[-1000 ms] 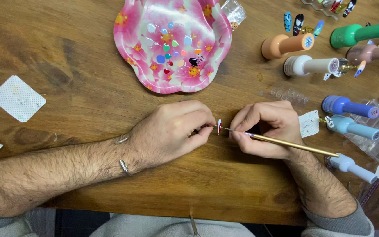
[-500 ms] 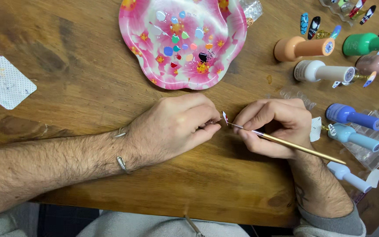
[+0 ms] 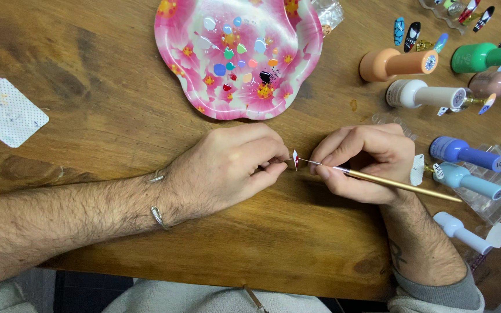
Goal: The person paints a small pattern onto an artificial nail tip using a fine-tipped brush and small colorful decorations from a tray.
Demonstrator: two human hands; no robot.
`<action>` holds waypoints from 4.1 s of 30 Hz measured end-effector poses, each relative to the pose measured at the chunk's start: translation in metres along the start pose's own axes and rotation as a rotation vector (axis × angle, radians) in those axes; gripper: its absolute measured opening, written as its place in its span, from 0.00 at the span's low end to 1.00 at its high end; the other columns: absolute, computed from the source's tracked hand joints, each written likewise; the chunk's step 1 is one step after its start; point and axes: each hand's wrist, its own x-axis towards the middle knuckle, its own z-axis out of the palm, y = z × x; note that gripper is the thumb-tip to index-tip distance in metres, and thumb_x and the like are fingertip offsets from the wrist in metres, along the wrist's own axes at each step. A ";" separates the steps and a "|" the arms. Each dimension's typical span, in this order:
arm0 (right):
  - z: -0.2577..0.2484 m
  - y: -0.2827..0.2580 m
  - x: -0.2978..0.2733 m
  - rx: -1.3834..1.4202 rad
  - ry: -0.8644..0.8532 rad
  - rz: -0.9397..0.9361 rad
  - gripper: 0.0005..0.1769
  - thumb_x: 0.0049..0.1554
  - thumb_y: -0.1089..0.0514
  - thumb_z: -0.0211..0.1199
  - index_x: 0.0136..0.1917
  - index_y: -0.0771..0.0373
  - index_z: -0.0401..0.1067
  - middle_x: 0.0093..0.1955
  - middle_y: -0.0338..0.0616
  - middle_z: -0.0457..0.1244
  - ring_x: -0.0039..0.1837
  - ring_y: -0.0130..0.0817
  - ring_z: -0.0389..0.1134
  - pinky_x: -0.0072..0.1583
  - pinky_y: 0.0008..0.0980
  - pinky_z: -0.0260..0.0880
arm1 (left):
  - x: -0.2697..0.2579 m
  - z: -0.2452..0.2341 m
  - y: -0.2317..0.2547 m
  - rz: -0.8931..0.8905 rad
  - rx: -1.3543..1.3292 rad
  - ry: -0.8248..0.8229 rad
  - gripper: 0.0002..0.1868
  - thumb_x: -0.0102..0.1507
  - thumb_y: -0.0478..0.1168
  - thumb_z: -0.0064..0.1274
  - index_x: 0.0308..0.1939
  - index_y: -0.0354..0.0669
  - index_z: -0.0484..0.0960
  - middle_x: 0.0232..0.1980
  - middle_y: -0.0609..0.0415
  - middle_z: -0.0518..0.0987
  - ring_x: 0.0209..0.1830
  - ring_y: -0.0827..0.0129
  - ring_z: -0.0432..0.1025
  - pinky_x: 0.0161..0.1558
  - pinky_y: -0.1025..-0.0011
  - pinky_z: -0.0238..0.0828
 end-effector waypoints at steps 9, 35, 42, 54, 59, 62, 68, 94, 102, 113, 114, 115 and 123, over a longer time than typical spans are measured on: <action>0.011 0.007 -0.004 -0.055 0.311 0.046 0.04 0.59 0.69 0.65 0.45 0.72 0.71 0.40 0.57 0.69 0.42 0.40 0.73 0.48 0.29 0.75 | 0.000 -0.002 0.003 -0.004 -0.039 0.001 0.03 0.65 0.28 0.55 0.39 0.38 0.79 0.40 0.54 0.78 0.39 0.65 0.74 0.47 0.68 0.71; 0.036 0.014 0.046 -0.176 0.507 0.110 0.09 0.67 0.69 0.65 0.46 0.69 0.66 0.37 0.49 0.66 0.35 0.28 0.66 0.37 0.23 0.64 | -0.006 0.004 -0.002 0.030 -0.044 -0.006 0.01 0.65 0.30 0.53 0.39 0.39 0.78 0.39 0.52 0.77 0.40 0.61 0.74 0.47 0.65 0.71; 0.037 0.011 0.047 -0.161 0.502 0.105 0.09 0.67 0.70 0.64 0.47 0.70 0.66 0.37 0.49 0.66 0.33 0.28 0.65 0.35 0.22 0.63 | -0.006 0.002 -0.001 0.025 -0.053 -0.004 0.01 0.65 0.30 0.52 0.39 0.39 0.78 0.39 0.52 0.77 0.40 0.62 0.74 0.47 0.66 0.71; 0.026 0.008 -0.014 0.227 0.402 0.108 0.13 0.64 0.57 0.58 0.54 0.72 0.68 0.48 0.63 0.66 0.46 0.46 0.75 0.49 0.34 0.83 | -0.004 -0.002 0.001 0.011 -0.040 -0.013 0.02 0.64 0.30 0.54 0.40 0.39 0.79 0.39 0.52 0.78 0.39 0.62 0.74 0.46 0.66 0.71; 0.015 0.011 -0.035 0.067 0.231 -0.004 0.06 0.53 0.66 0.65 0.40 0.64 0.69 0.36 0.53 0.68 0.34 0.34 0.71 0.40 0.25 0.72 | -0.002 -0.002 0.002 0.003 -0.039 -0.012 0.02 0.64 0.29 0.55 0.38 0.39 0.79 0.38 0.54 0.79 0.38 0.63 0.74 0.45 0.66 0.71; 0.015 0.008 -0.033 0.024 0.171 -0.053 0.08 0.52 0.66 0.65 0.36 0.65 0.66 0.33 0.51 0.67 0.32 0.33 0.69 0.37 0.23 0.67 | -0.001 -0.003 0.004 -0.012 -0.044 -0.010 0.03 0.64 0.29 0.56 0.37 0.39 0.78 0.37 0.55 0.77 0.36 0.65 0.73 0.44 0.67 0.71; 0.008 0.003 -0.021 0.015 0.072 -0.048 0.03 0.55 0.64 0.63 0.42 0.66 0.72 0.36 0.50 0.70 0.35 0.32 0.73 0.40 0.23 0.74 | 0.000 -0.004 0.006 0.002 -0.041 -0.021 0.03 0.64 0.28 0.54 0.37 0.37 0.77 0.38 0.52 0.77 0.38 0.64 0.73 0.45 0.68 0.71; 0.011 0.001 -0.013 -0.042 0.021 0.021 0.09 0.54 0.64 0.65 0.35 0.63 0.67 0.33 0.48 0.67 0.31 0.29 0.66 0.36 0.21 0.62 | -0.003 0.000 0.001 0.021 -0.005 0.010 0.06 0.64 0.28 0.55 0.33 0.38 0.76 0.37 0.52 0.74 0.36 0.61 0.72 0.43 0.65 0.70; 0.027 0.002 -0.023 -0.126 0.178 -0.174 0.08 0.52 0.70 0.63 0.35 0.69 0.65 0.31 0.54 0.66 0.31 0.36 0.71 0.35 0.24 0.70 | -0.004 0.000 0.000 0.022 -0.001 0.007 0.05 0.66 0.30 0.56 0.35 0.36 0.76 0.37 0.51 0.75 0.36 0.61 0.72 0.43 0.65 0.71; 0.025 -0.002 -0.021 -0.148 0.138 -0.105 0.08 0.53 0.70 0.65 0.37 0.67 0.67 0.35 0.54 0.69 0.35 0.35 0.75 0.38 0.21 0.71 | -0.004 0.001 0.000 0.006 0.014 -0.003 0.04 0.65 0.30 0.56 0.36 0.38 0.77 0.37 0.52 0.75 0.37 0.62 0.72 0.43 0.66 0.71; 0.025 -0.002 -0.020 -0.153 0.128 -0.104 0.08 0.53 0.70 0.65 0.37 0.67 0.67 0.35 0.52 0.69 0.35 0.35 0.75 0.37 0.21 0.71 | -0.004 0.001 0.000 0.011 0.025 -0.003 0.05 0.65 0.30 0.56 0.36 0.38 0.77 0.37 0.53 0.75 0.37 0.62 0.72 0.43 0.66 0.71; 0.025 -0.002 -0.020 -0.153 0.128 -0.103 0.08 0.53 0.70 0.65 0.37 0.67 0.67 0.35 0.52 0.69 0.35 0.35 0.75 0.37 0.21 0.71 | -0.004 0.001 0.000 0.011 0.024 -0.003 0.05 0.65 0.30 0.56 0.36 0.38 0.77 0.37 0.53 0.75 0.37 0.62 0.72 0.43 0.66 0.71; 0.026 -0.004 -0.019 -0.177 0.140 -0.079 0.07 0.53 0.70 0.65 0.35 0.67 0.68 0.34 0.52 0.69 0.35 0.33 0.74 0.38 0.20 0.70 | -0.005 0.002 -0.001 0.014 0.009 0.001 0.05 0.65 0.29 0.56 0.36 0.37 0.76 0.38 0.51 0.75 0.37 0.60 0.72 0.43 0.64 0.71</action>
